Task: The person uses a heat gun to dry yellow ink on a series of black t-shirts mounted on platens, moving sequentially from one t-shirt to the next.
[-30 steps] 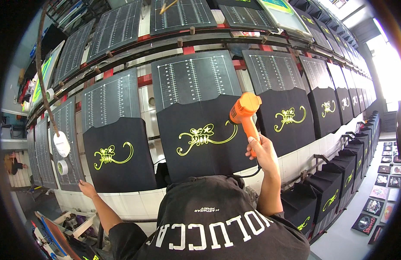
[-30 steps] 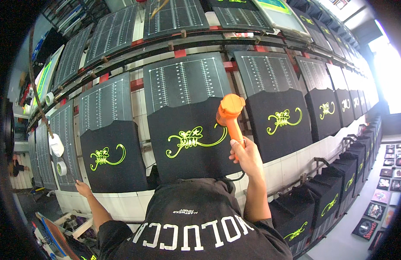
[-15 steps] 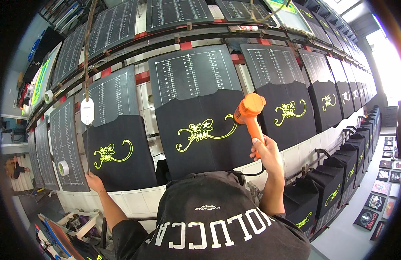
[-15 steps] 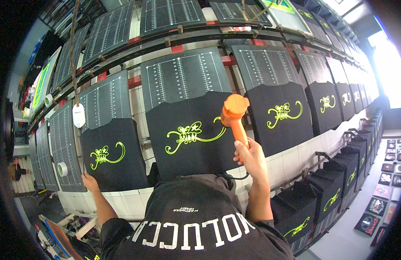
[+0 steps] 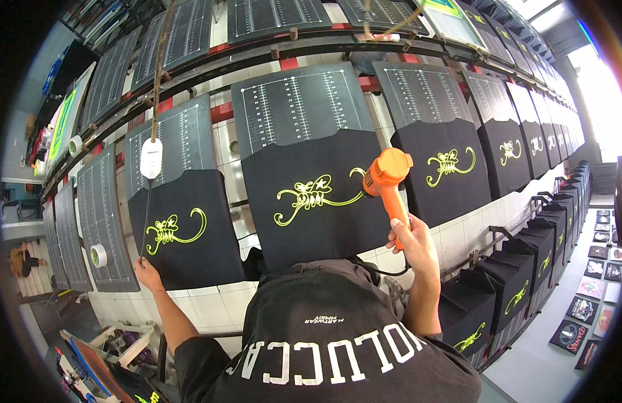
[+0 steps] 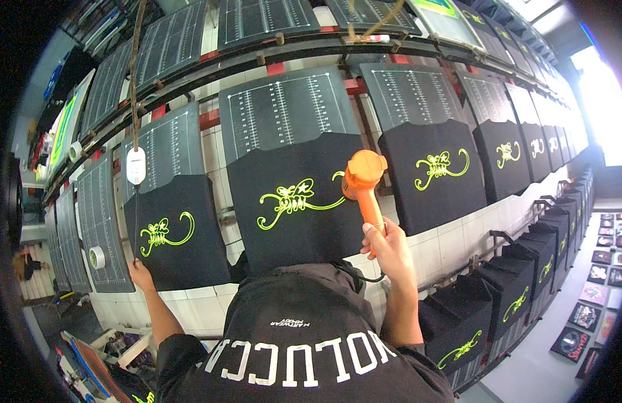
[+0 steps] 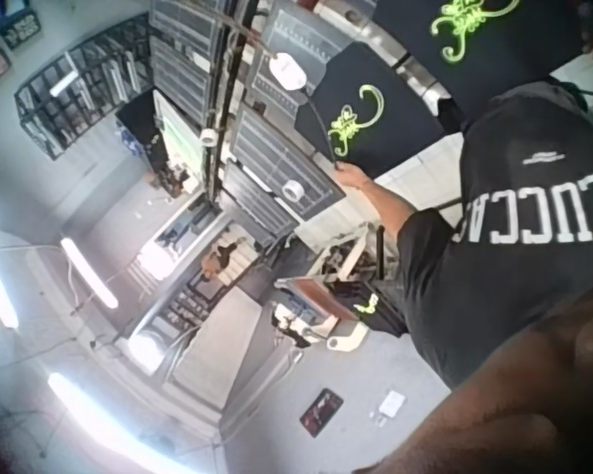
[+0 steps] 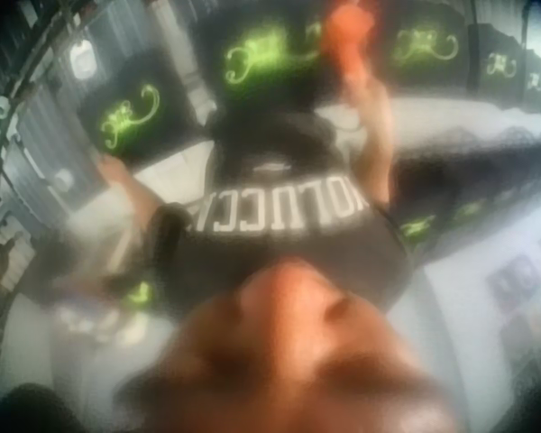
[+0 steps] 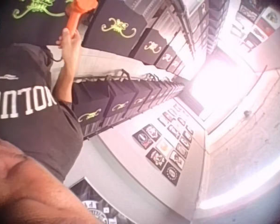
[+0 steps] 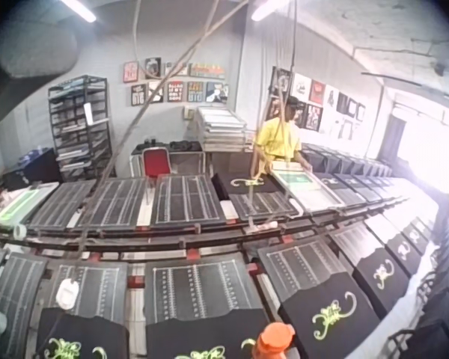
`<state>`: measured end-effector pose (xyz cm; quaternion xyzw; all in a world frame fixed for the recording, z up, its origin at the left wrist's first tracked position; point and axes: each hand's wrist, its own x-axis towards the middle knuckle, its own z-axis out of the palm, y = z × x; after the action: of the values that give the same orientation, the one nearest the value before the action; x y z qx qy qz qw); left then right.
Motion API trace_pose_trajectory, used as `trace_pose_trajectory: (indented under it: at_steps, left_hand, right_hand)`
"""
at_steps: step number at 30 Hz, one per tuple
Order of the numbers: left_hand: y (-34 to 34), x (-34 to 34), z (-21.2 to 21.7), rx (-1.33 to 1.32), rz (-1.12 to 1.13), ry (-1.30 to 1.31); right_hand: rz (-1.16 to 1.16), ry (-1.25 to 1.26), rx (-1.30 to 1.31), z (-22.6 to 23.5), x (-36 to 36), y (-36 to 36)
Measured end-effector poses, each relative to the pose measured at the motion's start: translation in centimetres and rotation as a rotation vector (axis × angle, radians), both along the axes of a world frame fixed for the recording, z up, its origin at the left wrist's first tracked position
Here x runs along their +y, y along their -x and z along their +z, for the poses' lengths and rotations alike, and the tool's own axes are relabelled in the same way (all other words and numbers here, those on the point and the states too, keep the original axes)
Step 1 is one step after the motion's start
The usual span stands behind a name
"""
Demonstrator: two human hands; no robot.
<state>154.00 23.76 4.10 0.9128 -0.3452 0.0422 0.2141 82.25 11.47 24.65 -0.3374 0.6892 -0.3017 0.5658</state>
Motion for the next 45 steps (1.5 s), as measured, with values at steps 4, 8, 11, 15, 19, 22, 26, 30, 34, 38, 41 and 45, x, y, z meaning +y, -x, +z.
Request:
trace_pose_trajectory:
  at_steps: [4,8,11,15,19,22,26,30,34,38,41,45]
  left_hand:
    - [-0.1,-0.4,0.2,0.266,0.079,0.044]
    - [-0.7,-0.1,0.3,0.342,0.043,0.100]
    - [-1.0,-0.1,0.5,0.403,0.029,0.108]
    - [-1.7,-0.2,0.8,0.464,0.026,0.080]
    - [-1.6,-1.0,1.2,0.487,0.005,0.073]
    - [-2.3,-0.6,1.0,0.461,-0.002,0.082]
    - [-1.9,-0.6,0.7,0.384,0.027,0.085]
    - [-1.8,1.1,-0.2,-0.098,0.141,-0.040]
    - [1.5,1.3,-0.1,0.007,0.464,-0.227]
    - [1.4,1.8,-0.9,0.159,0.539,-0.312]
    - [1.9,0.9,-0.8,0.153,0.573,-0.323]
    - [1.8,1.2,-1.0,0.153,0.581,-0.305]
  right_hand:
    - [-0.003,-0.002,-0.026,0.0,0.8,-0.4]
    - [0.007,-0.007,-0.042,0.3,1.3,-1.1]
    - [-0.001,-0.018,-0.025,0.7,1.8,-2.2]
    - [0.012,-0.026,-0.065,0.8,2.0,-2.9]
    - [0.026,-0.028,-0.001,1.2,2.3,-4.7]
    - [0.040,-0.027,-0.069,1.1,2.2,-4.8]
    - [0.064,-0.020,-0.028,1.0,2.3,-6.2]
    - [0.096,-0.028,-0.033,0.5,1.9,-7.1]
    - [0.119,-0.031,-0.035,0.2,1.3,-8.0]
    - [0.140,-0.020,-0.048,-0.1,0.0,-8.9]
    - [0.093,0.004,0.011,-0.2,-1.0,-9.8]
    - [0.076,-0.002,-0.006,0.0,-1.3,-9.7]
